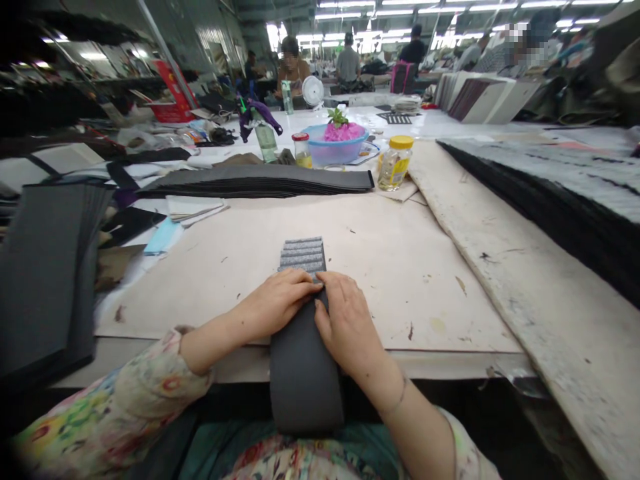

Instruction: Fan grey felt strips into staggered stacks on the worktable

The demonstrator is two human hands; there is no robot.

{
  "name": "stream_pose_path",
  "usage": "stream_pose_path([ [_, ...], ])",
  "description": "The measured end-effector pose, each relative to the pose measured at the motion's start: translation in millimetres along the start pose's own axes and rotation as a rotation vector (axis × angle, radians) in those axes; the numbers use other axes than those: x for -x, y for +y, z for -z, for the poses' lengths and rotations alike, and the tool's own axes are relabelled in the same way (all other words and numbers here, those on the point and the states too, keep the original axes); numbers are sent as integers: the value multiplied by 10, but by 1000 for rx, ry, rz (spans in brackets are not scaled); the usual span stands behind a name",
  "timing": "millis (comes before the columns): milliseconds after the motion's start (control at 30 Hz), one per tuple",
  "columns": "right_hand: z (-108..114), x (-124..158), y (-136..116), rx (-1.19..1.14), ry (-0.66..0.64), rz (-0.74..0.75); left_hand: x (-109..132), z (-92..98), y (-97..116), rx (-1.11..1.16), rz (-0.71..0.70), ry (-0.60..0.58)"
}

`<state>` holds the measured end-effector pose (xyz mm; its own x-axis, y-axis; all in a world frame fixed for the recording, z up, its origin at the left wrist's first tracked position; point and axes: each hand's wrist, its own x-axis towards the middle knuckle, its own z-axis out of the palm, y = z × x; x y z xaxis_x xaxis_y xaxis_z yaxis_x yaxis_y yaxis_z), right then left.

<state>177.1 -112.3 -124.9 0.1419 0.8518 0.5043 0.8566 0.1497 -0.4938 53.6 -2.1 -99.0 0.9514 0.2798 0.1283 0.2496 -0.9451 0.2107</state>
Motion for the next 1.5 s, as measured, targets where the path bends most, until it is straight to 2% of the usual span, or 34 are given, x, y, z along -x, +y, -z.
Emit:
stream_pose_path([
  [200,-110,-26,55,71,-112,49,81,45,-101,102,85,24],
  [400,-36,-99,15,160,-233,65,251,112,-308,263,119,20],
  [533,-41,-187,-36,209,-279,96,295,93,-335,311,142,39],
  [867,-166,-264,-50,161,-312,167,340,57,-285,270,156,83],
  [1167,-112,-255,-207,320,-353,217,481,-18,-152,-62,97,59],
  [1367,-69,-164,-183,383,-267,218,681,-52,-170,13,138,106],
  [1500,-78,-126,-188,437,-235,192,723,36,-259,107,158,97],
])
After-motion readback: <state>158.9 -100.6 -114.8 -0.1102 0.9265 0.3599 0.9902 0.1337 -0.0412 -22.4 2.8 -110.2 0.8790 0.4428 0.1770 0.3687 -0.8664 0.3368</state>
